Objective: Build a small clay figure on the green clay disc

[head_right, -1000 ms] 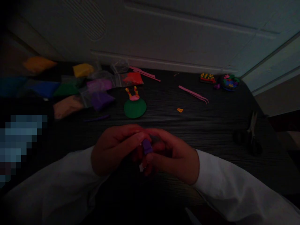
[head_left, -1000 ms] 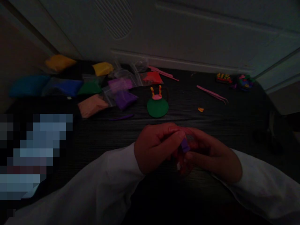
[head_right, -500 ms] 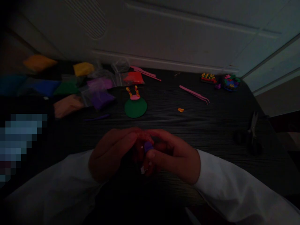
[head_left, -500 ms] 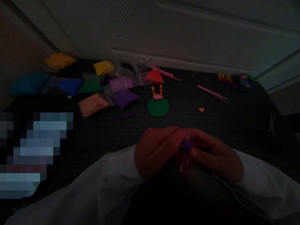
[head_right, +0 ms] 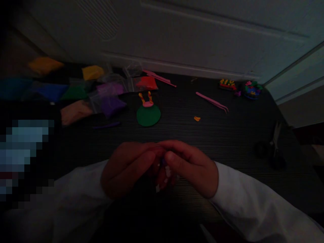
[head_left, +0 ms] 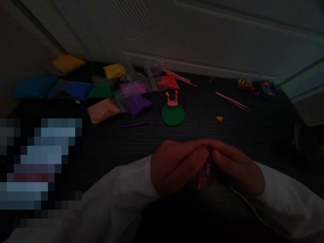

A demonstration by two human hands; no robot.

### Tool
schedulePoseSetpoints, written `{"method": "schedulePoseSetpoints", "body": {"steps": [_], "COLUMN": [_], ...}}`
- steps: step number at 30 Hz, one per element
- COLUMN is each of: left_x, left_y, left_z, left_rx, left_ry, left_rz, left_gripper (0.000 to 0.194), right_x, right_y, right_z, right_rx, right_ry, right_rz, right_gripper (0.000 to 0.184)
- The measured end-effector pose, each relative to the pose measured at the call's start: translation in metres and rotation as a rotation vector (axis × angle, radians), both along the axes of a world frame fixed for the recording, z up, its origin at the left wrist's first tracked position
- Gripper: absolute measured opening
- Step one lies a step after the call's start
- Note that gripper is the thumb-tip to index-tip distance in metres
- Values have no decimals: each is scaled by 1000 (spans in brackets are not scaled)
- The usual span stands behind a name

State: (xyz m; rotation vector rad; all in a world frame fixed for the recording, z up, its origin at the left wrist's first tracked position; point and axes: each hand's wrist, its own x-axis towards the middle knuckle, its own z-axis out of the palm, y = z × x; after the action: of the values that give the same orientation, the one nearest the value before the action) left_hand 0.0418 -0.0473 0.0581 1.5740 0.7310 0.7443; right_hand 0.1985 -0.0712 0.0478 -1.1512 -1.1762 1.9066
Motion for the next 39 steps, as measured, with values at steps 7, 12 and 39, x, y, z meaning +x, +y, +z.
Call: {"method": "schedulePoseSetpoints", "body": {"steps": [7,12,39], "left_x": [3,4,-4], "left_y": [1,6,27], "left_z": [0,-3,-18], "left_rx": [-22,-101,-526], "left_ry": [32,83,-44], "left_rz": [14,52,275], "left_gripper": [30,33,26], "right_x": [-4,-8,18], "right_y": [4,6,30], "right_z": [2,2,-1], "right_rx": [-23,-24,-177], "right_ry": [-12,-35,263], "right_rz": [-23,-80,-405], "right_gripper": [35,37,23]}}
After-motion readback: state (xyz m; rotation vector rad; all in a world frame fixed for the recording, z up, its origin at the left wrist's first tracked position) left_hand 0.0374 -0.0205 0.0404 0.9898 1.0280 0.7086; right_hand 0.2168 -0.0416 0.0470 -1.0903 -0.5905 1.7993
